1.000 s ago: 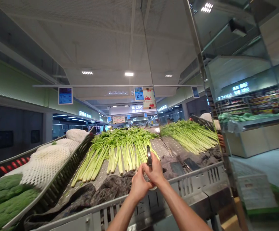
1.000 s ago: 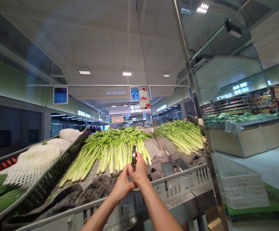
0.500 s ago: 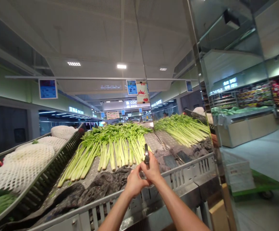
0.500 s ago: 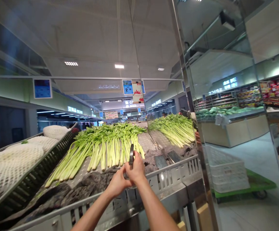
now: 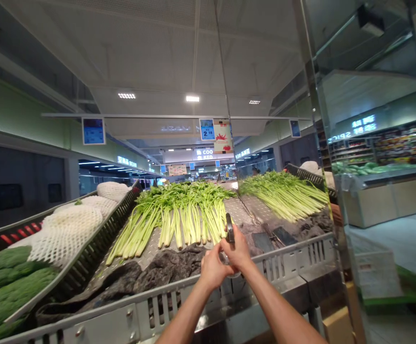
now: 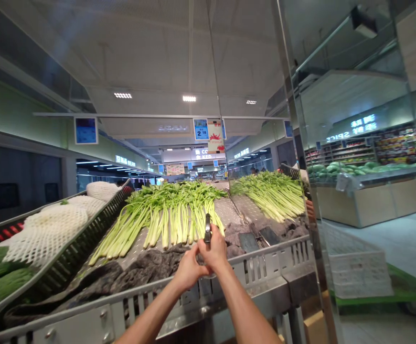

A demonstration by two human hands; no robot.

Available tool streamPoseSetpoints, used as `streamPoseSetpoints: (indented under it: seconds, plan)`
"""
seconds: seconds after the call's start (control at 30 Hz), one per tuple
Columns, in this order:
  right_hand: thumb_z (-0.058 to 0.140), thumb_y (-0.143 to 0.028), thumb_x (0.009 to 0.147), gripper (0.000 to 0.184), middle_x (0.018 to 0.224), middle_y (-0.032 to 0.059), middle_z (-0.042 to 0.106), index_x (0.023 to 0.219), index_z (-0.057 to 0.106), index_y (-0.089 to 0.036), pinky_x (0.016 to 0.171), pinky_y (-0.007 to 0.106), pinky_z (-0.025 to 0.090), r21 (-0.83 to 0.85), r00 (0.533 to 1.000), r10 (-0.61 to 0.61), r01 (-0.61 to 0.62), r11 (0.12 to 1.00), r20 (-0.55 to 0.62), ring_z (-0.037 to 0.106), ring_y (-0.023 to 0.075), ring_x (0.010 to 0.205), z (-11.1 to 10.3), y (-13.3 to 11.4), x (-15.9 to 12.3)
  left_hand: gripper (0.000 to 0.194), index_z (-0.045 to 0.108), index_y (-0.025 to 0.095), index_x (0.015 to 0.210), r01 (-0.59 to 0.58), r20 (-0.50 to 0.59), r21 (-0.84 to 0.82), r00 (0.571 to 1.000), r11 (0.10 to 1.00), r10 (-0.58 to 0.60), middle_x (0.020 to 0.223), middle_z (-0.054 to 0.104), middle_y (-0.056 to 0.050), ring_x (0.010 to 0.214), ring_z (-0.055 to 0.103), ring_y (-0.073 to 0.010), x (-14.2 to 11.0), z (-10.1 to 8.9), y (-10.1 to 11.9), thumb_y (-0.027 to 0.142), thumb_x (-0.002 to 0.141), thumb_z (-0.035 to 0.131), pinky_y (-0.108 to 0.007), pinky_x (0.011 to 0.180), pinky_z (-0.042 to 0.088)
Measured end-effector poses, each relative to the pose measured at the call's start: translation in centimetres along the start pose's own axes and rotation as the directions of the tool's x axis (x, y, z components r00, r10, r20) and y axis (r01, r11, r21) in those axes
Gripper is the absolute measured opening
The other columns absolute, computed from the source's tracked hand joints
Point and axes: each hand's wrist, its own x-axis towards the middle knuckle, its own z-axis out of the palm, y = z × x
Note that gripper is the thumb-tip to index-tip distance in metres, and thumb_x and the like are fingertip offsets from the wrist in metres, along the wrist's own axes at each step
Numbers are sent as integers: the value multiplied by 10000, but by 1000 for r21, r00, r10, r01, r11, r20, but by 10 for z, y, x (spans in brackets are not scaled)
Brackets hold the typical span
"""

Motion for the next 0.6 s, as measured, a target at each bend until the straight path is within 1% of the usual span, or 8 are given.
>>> streamPoseSetpoints:
  seconds: [0.1, 0.17, 0.37, 0.47, 0.6]
  plan:
    - [445, -221, 591, 203, 588, -23, 496, 785, 474, -164, 505, 212, 350, -1, 1000, -12, 12, 1000, -11, 443, 103, 509, -1, 0, -1, 625, 492, 217, 1049, -43, -22, 2, 999, 999, 43, 979, 590, -11, 906, 509, -208, -2, 1, 0, 279, 450, 661, -277, 779, 374]
    - [440, -223, 593, 201, 587, -23, 493, 781, 475, -162, 510, 214, 353, 6, 999, -27, 27, 1000, -21, 443, 105, 515, -1, 0, -1, 633, 496, 220, 1050, -31, -20, 16, 999, 999, 31, 983, 589, -12, 926, 499, -218, -4, 0, 0, 281, 442, 662, -280, 789, 368]
    - [436, -233, 605, 270, 612, -16, 502, 855, 487, -144, 523, 218, 364, 48, 998, -55, 56, 997, -34, 453, 109, 538, 3, -10, -1, 695, 443, 210, 1116, -29, -69, -4, 997, 1000, 29, 1046, 557, -30, 985, 462, -225, -9, -10, 3, 273, 456, 650, -285, 829, 340]
    - [441, -230, 601, 302, 647, -3, 520, 884, 496, -138, 544, 223, 374, 49, 996, -84, 85, 995, -35, 466, 112, 563, 5, -17, 1, 721, 413, 218, 1143, -12, -79, 13, 997, 1000, 13, 1035, 555, -33, 986, 459, -220, -11, -16, 2, 274, 463, 647, -287, 835, 331]
    - [439, -236, 607, 301, 618, -10, 511, 885, 504, -140, 532, 225, 371, 27, 994, -105, 106, 994, -27, 463, 113, 550, 6, -24, 2, 706, 416, 223, 1136, -20, -79, 43, 997, 999, 24, 1009, 559, -33, 979, 458, -218, -13, -19, 1, 289, 472, 648, -287, 832, 327]
